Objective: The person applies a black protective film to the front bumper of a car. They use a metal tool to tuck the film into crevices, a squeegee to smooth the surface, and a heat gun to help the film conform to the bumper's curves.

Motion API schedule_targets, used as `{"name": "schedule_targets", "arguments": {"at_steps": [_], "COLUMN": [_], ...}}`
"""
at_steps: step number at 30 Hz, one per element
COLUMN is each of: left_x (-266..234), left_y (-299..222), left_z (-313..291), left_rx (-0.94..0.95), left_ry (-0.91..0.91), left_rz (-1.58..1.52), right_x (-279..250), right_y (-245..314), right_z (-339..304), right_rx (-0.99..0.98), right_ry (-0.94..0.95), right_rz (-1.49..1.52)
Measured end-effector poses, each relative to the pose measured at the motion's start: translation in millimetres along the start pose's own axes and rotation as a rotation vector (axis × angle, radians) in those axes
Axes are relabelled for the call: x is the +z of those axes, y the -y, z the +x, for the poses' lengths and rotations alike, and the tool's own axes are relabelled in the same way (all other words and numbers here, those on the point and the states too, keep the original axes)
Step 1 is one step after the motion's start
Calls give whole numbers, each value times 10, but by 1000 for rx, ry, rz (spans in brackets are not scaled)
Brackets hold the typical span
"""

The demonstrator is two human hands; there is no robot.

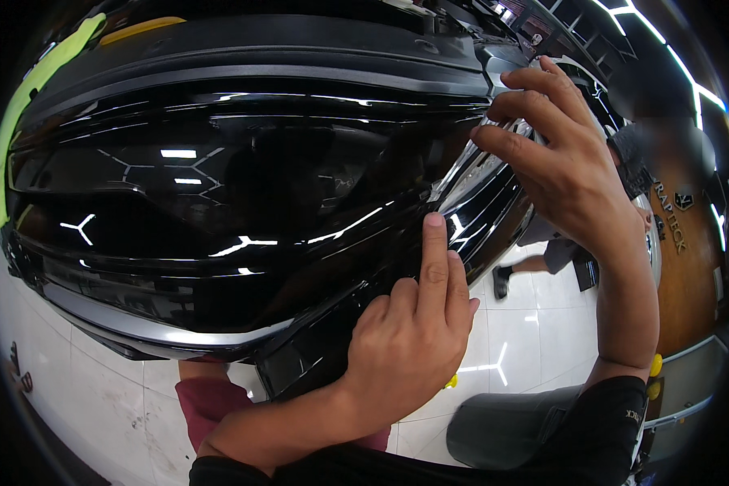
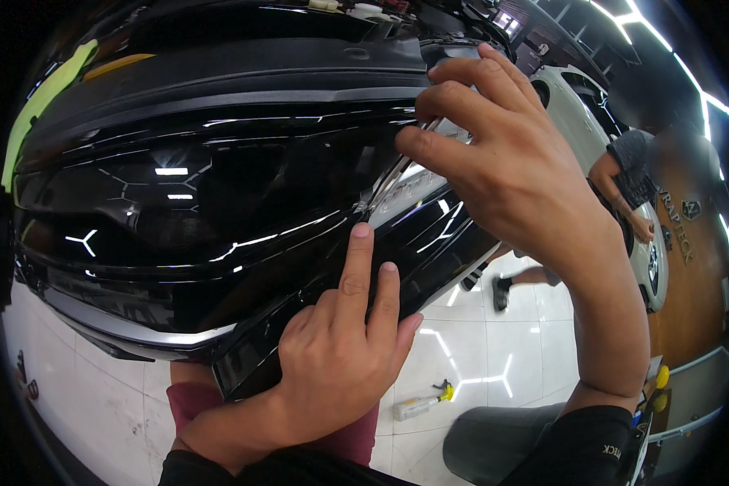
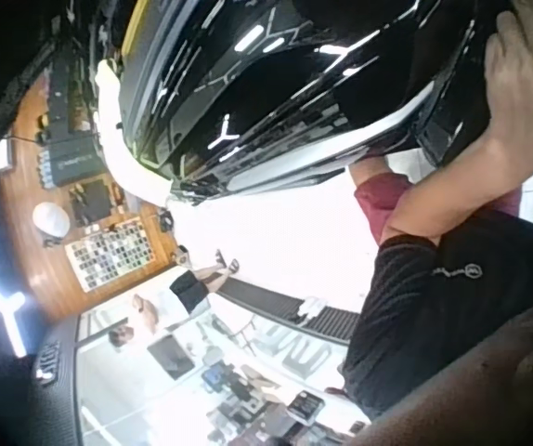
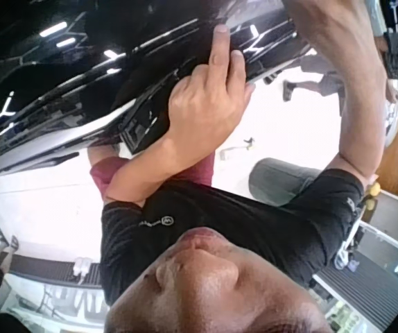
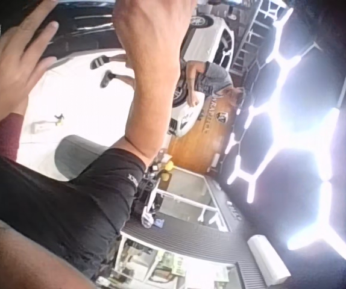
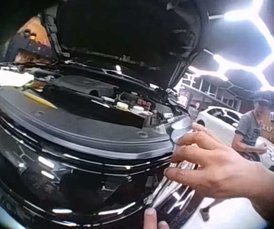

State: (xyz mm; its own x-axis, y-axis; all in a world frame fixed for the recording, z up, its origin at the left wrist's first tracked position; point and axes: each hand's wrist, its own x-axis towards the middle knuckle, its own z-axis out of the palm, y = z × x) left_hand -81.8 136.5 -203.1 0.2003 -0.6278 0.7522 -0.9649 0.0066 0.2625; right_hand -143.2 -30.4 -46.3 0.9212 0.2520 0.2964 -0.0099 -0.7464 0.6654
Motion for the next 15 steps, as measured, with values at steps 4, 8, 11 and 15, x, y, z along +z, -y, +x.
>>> {"name": "schedule_targets", "arguments": {"at_steps": [4,8,11,15], "left_x": [-2,-21,-6,-1], "left_y": [-17,-34,0,32], "left_z": [1,12,-4,-27], "left_rx": [-14,-16,-35,2], "left_ry": [17,35,24,3], "left_rz": [16,56,50,52], "right_x": [-3,-46,-172,-225], "right_y": [-6,29,63,50], "right_z": [14,44,164,226], "right_rx": [-22,-38,-54,-139], "right_ry": [-8,-24,60,94], "right_rz": [-1,-10,80,100]}}
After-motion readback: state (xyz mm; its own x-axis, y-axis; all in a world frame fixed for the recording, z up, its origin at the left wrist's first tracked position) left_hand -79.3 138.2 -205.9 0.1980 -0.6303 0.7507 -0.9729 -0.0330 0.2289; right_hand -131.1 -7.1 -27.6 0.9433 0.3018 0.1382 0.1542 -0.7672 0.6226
